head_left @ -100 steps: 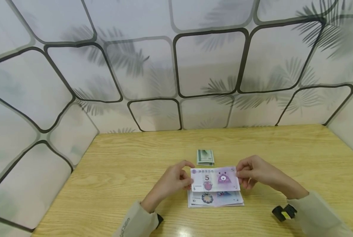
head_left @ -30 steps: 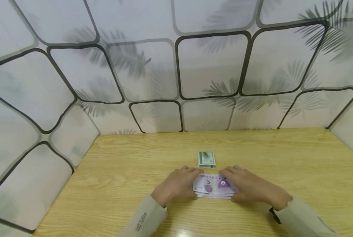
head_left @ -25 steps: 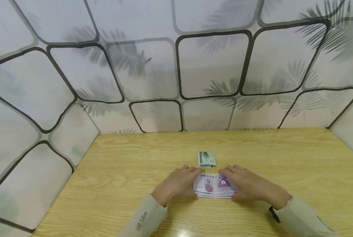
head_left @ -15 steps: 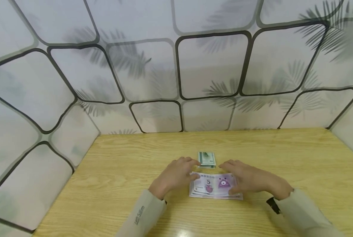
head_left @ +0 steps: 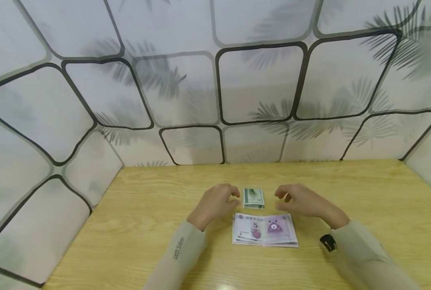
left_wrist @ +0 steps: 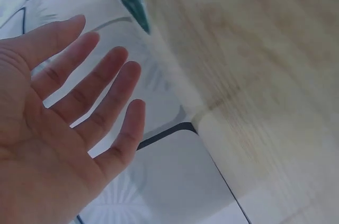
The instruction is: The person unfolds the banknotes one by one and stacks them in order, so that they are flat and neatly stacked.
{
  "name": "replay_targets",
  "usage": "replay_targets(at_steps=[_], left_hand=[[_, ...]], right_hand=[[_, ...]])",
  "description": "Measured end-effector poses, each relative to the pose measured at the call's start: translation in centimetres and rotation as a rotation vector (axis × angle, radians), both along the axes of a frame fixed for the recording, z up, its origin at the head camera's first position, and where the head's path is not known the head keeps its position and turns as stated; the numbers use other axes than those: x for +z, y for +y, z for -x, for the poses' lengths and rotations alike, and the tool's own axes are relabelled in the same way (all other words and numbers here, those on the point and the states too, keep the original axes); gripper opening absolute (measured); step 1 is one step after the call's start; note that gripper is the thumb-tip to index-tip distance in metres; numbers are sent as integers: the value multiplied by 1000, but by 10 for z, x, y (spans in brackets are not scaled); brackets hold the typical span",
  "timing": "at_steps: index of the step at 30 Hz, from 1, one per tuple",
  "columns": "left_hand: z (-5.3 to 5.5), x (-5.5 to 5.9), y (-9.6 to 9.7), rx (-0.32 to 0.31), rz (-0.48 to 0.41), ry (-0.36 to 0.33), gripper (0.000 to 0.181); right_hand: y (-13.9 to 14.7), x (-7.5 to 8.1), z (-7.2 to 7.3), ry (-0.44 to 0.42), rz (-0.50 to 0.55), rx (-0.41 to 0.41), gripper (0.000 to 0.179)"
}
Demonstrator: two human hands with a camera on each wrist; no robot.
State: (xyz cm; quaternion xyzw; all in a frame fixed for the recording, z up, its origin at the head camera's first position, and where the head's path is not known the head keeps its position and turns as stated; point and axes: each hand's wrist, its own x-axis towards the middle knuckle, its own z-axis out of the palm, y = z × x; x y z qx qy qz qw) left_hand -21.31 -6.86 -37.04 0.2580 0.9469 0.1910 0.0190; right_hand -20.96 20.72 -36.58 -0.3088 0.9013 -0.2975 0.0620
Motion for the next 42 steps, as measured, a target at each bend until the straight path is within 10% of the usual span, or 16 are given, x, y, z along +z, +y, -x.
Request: replay_targets(at_steps=[25, 42], left_hand=[[28, -2, 45, -85, 283, 82, 42], [31, -5, 47, 34, -8, 114, 12]], right_hand=[[6, -5, 13, -72, 114, -178, 17], [3, -4, 9, -77, 167, -218, 19]])
